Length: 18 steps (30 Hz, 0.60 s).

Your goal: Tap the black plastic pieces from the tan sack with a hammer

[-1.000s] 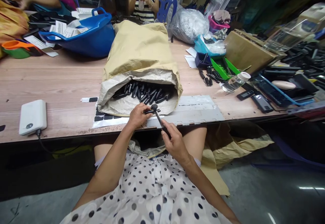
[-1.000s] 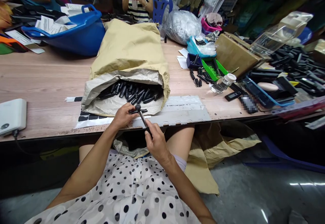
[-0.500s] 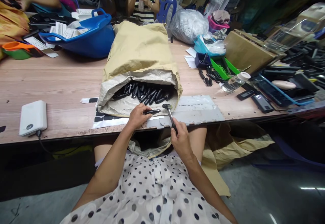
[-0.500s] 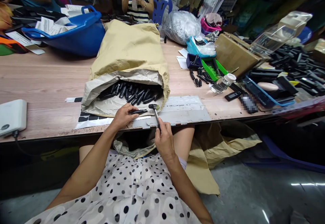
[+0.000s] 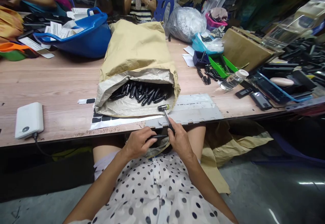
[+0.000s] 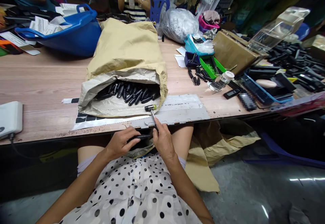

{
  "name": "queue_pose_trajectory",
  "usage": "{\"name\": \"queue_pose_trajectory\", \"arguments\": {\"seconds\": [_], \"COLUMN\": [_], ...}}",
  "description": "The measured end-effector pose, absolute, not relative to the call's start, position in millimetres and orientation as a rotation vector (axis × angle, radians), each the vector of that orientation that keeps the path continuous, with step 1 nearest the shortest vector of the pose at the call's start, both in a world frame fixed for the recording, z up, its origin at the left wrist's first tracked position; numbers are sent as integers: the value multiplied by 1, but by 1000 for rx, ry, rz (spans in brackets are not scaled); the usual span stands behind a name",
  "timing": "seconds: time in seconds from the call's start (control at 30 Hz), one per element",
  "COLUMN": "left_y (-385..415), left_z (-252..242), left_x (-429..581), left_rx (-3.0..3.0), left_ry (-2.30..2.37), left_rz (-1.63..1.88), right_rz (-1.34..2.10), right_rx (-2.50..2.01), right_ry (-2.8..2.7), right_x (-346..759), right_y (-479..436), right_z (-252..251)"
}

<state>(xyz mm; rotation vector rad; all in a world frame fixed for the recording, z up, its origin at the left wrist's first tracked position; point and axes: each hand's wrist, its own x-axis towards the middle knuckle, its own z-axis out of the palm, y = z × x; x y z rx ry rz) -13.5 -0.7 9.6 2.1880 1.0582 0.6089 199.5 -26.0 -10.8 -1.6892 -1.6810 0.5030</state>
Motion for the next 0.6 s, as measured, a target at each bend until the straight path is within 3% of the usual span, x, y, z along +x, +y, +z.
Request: {"name": "queue_pose_trajectory", "arguments": {"seconds": [0.23,0.4,0.6], "left_y": [-18,10,85], "left_z": [-24,2,14], "left_x": [-11,-3,5], "left_rx": [2101,2076,1988], "left_ry": [1365,1248,1773], "left_rz": [151,519,883], "right_rz": [547,550,605], "right_rx": [-1665,-1678,-1662], "right_ry": [-1684,-1671,-1619], "right_x": [200,200,198], "right_y": [-27,-27,-25], "right_z": [-11,-10,-10]}}
